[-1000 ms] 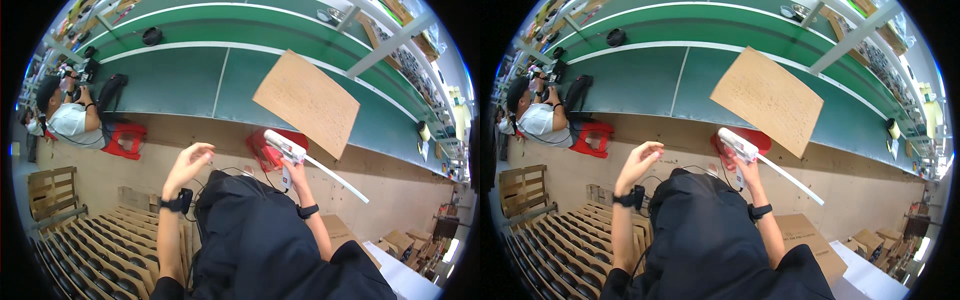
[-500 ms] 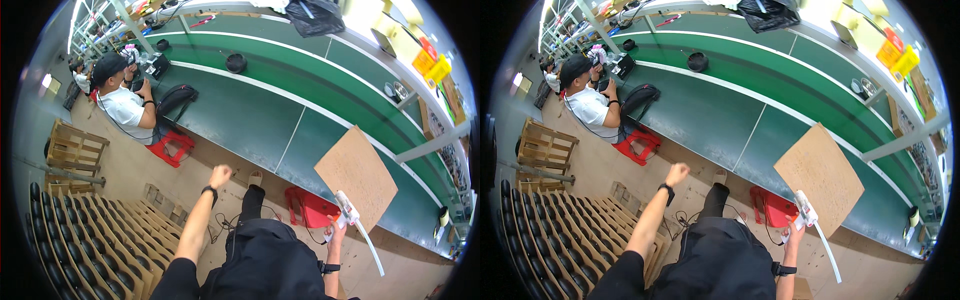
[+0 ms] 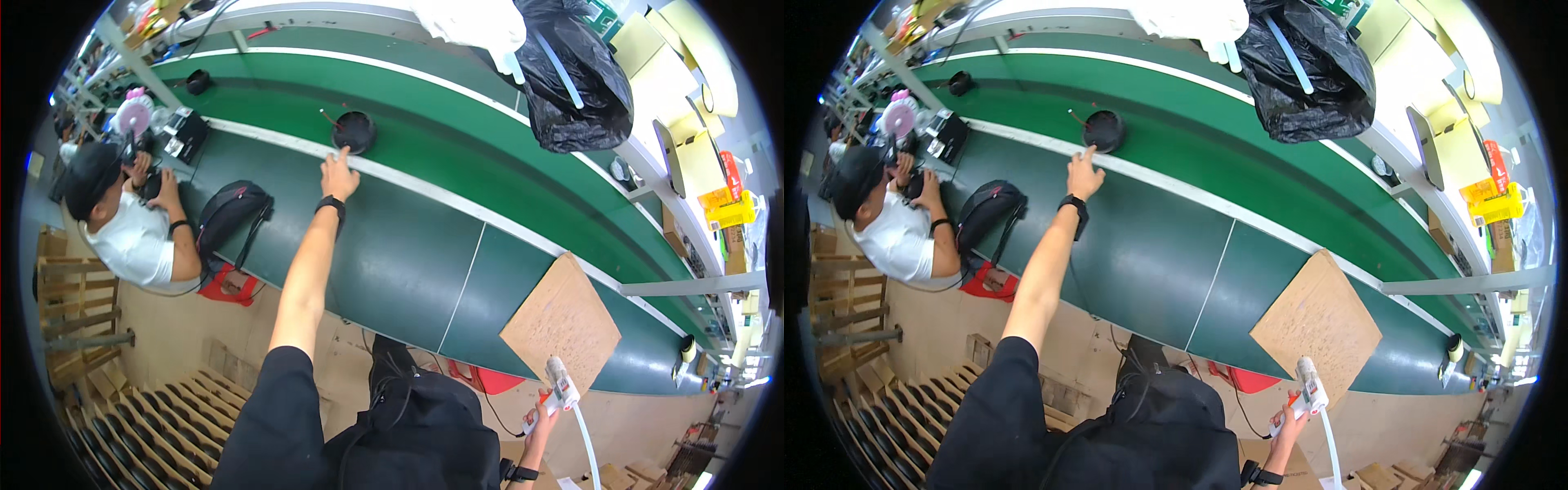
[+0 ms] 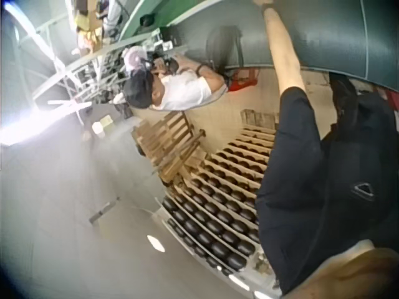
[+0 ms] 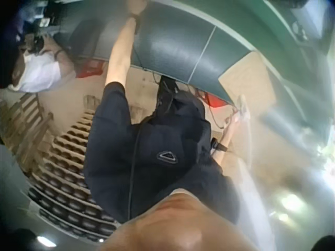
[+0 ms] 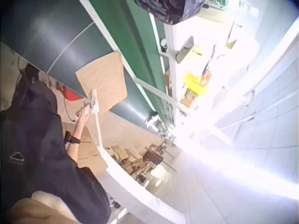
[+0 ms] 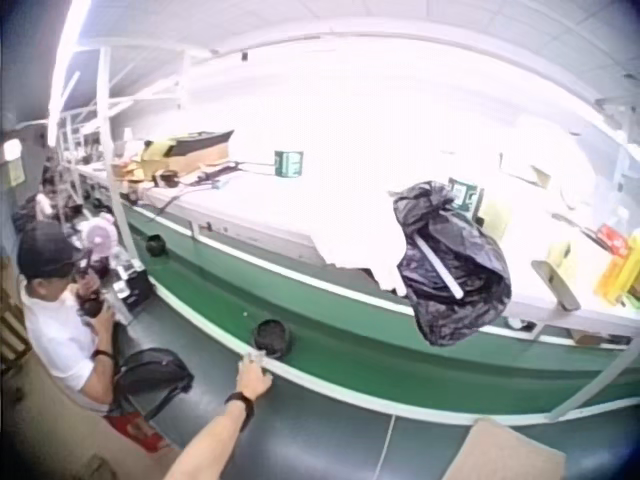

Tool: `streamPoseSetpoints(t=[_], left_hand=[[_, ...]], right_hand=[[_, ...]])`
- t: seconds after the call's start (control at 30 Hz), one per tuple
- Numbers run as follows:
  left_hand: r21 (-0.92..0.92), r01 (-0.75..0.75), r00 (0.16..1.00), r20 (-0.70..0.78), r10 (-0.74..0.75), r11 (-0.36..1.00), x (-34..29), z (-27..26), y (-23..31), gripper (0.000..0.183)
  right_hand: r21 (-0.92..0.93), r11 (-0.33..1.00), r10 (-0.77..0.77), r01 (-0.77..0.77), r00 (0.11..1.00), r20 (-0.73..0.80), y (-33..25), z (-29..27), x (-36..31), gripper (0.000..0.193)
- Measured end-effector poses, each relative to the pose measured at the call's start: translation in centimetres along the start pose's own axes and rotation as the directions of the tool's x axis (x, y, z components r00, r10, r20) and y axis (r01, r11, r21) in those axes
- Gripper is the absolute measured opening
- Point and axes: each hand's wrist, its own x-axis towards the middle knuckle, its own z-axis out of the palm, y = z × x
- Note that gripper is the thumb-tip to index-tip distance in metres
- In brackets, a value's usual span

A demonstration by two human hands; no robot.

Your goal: Applying hot glue to wires and assembling a plastic housing unit in a factory setting.

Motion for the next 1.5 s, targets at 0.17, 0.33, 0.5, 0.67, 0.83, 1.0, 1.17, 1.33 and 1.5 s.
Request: streamPoseSetpoints(t=[0.17,0.33,0.5,0.67,0.83,1.0,1.17,1.33,1.5], left_hand=[[0.054,-0.027,0.975,0.222,0.014,0.998,6.8,1.0,-0.9,0.075],[-0.103,-0.127,0.952,0.267,0.150,0.987,8.3,1.1,-1.8,0.036],[-0.352,-0.283,0.863,0.312,0.397,0.892,-2.6,0.7,1.7,0.020],[-0.422,-0.223,0.722,0.534,0.439,0.879,-18.0,0.1,5.1,0.019],[-0.642,0.286,0.664,0.668,0.336,0.712,-28.7,-1.5,9.5,0.018],[-0.655,0.288,0.728,0.624,0.285,0.699,-26.7,-4.2,9.0,0.032],[-0.612,-0.033,0.748,0.510,0.426,0.791,-26.1,-0.3,12.9,0.033],[-0.445,-0.177,0.660,0.608,0.441,0.878,-30.6,1.2,12.9,0.037],[-0.414,-0.240,0.446,0.757,0.478,0.878,-31.6,0.2,14.0,0.021]], right_hand=[[0.008,1.000,0.015,-0.014,0.997,-0.079,-0.6,2.1,-1.8,0.048],[0.051,0.999,0.024,-0.019,0.995,-0.098,-1.3,4.2,-2.2,0.043],[-0.039,0.998,0.047,-0.049,0.998,-0.043,-0.5,3.3,-0.4,0.044],[-0.059,0.998,0.013,-0.004,0.989,0.147,-1.1,4.4,2.5,0.050],[-0.147,0.982,-0.056,0.119,0.926,0.374,-1.6,4.3,5.0,0.050],[-0.339,0.880,-0.107,0.333,0.834,0.541,-1.5,3.4,5.7,0.040],[-0.381,0.826,-0.126,0.414,0.796,0.592,-1.6,4.3,4.6,0.035],[-0.367,0.768,-0.204,0.524,0.745,0.635,0.5,3.9,3.4,0.032],[-0.235,0.776,-0.284,0.585,0.657,0.698,1.9,4.3,3.1,0.044]])
